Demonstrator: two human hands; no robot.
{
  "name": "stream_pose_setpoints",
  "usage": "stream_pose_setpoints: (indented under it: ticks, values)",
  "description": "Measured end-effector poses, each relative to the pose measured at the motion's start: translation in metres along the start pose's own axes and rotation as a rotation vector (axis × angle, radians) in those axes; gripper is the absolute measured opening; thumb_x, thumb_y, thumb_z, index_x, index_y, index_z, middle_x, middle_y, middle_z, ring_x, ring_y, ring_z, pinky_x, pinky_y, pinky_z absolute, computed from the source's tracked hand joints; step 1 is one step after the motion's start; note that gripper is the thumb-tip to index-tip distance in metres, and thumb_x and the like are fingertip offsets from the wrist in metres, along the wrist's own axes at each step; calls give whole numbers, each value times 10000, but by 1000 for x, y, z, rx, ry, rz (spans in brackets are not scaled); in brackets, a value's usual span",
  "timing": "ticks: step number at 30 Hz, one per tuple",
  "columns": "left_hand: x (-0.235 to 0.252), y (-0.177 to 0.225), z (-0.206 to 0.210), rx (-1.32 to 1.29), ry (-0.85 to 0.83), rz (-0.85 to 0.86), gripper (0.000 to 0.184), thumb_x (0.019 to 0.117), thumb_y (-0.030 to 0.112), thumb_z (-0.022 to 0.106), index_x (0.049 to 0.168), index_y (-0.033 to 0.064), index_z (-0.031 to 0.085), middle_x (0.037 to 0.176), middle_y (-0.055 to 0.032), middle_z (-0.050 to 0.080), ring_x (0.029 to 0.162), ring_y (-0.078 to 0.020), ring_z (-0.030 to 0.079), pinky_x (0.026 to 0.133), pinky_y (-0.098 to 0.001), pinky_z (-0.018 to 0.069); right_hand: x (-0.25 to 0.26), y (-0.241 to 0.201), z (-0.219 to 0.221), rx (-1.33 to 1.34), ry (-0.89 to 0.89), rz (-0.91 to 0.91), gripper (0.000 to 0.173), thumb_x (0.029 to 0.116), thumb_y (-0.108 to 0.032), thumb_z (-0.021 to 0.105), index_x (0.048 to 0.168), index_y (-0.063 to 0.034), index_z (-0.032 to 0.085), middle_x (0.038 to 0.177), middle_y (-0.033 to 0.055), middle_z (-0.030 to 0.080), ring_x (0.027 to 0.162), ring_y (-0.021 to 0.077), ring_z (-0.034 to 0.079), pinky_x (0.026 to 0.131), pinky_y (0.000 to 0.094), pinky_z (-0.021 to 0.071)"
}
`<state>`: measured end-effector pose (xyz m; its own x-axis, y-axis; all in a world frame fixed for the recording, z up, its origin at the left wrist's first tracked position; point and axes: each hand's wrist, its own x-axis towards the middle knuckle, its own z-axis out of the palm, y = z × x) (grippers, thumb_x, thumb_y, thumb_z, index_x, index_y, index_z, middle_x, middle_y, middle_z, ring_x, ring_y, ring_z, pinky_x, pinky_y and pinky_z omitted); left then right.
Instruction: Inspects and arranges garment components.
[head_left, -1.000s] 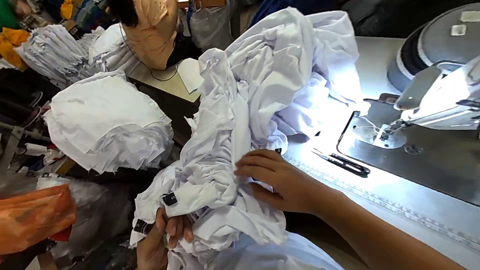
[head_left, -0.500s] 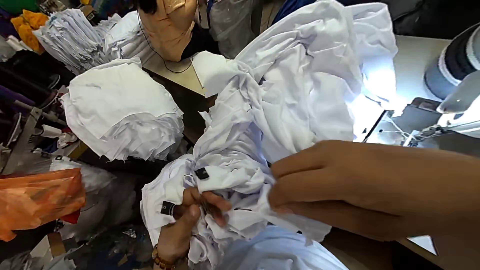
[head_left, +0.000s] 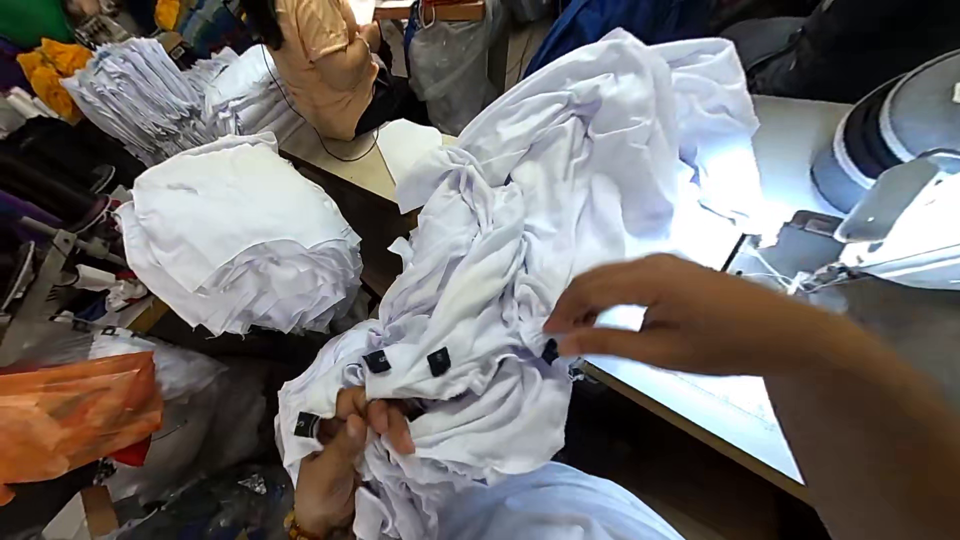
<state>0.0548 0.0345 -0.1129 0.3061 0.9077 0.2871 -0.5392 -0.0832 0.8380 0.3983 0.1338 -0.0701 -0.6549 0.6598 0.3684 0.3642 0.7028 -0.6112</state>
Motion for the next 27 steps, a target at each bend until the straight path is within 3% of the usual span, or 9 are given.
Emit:
stream_pose_setpoints:
  ticks: [5,8,10,12,14,17,20,24,27]
  values:
    - [-2,-2,3,-35,100,5,230,1026,317,593,1072,140,734,895,29,735,842,-51,706,829,-215,576,-9,-2,66,-190,229,14,374,947,-372,638,1205,-108,694,1205,88,649,1160,226,606,994,388,520]
    - [-1,0,4,-19,139,-11,239,1017,340,607,1054,142,735,854,35,722,789,-36,693,783,-198,574,1,-14,72,-317,244,-124,267,971,-231,549,1071,-62,731,1153,138,701,1178,322,638,1081,486,471]
    - [-1,2,6,-9,163,-21,239,1015,346,612,1048,142,731,834,36,716,763,-31,685,757,-193,571,3,-16,61,-231,159,-119,194,910,-226,542,888,-117,701,901,10,678,919,142,668,909,342,554]
    - [-1,3,8,9,189,-17,233,1012,349,616,1036,146,728,817,39,703,743,-27,673,736,-188,565,4,-15,42,71,30,-36,178,940,-261,544,798,-184,620,686,-118,527,605,-48,494,533,128,425]
    - [0,2,9,19,178,-20,226,1012,358,620,1040,160,727,837,40,705,755,-28,670,733,-192,564,1,-21,22,420,-106,33,243,1007,-319,544,802,-204,606,617,-131,501,507,-60,439,430,108,344]
    - [3,-1,17,65,114,-53,197,996,378,644,1067,219,735,927,58,741,826,-25,698,767,-204,581,7,-52,10,548,-127,5,251,1036,-251,501,1045,-212,749,937,-80,706,741,1,648,625,155,563]
    - [9,-3,38,176,49,-117,189,991,297,670,1129,179,722,1044,76,758,960,-7,700,869,-218,575,18,-85,30,-3,-196,-129,380,1008,-59,487,1339,-89,671,1326,121,659,1122,216,681,905,342,588]
    - [21,6,66,554,147,-343,156,978,76,595,1071,-32,658,863,31,647,806,42,595,759,-178,515,31,-112,73,-444,-156,-130,337,979,4,530,1297,101,587,1247,324,599,926,471,684,625,515,579]
    - [18,17,62,491,285,-284,130,1016,100,564,986,39,675,807,58,649,767,33,614,733,-171,530,38,-94,67,-269,-89,-246,388,1008,-180,533,1339,12,601,1320,234,616,1101,347,673,859,437,586]
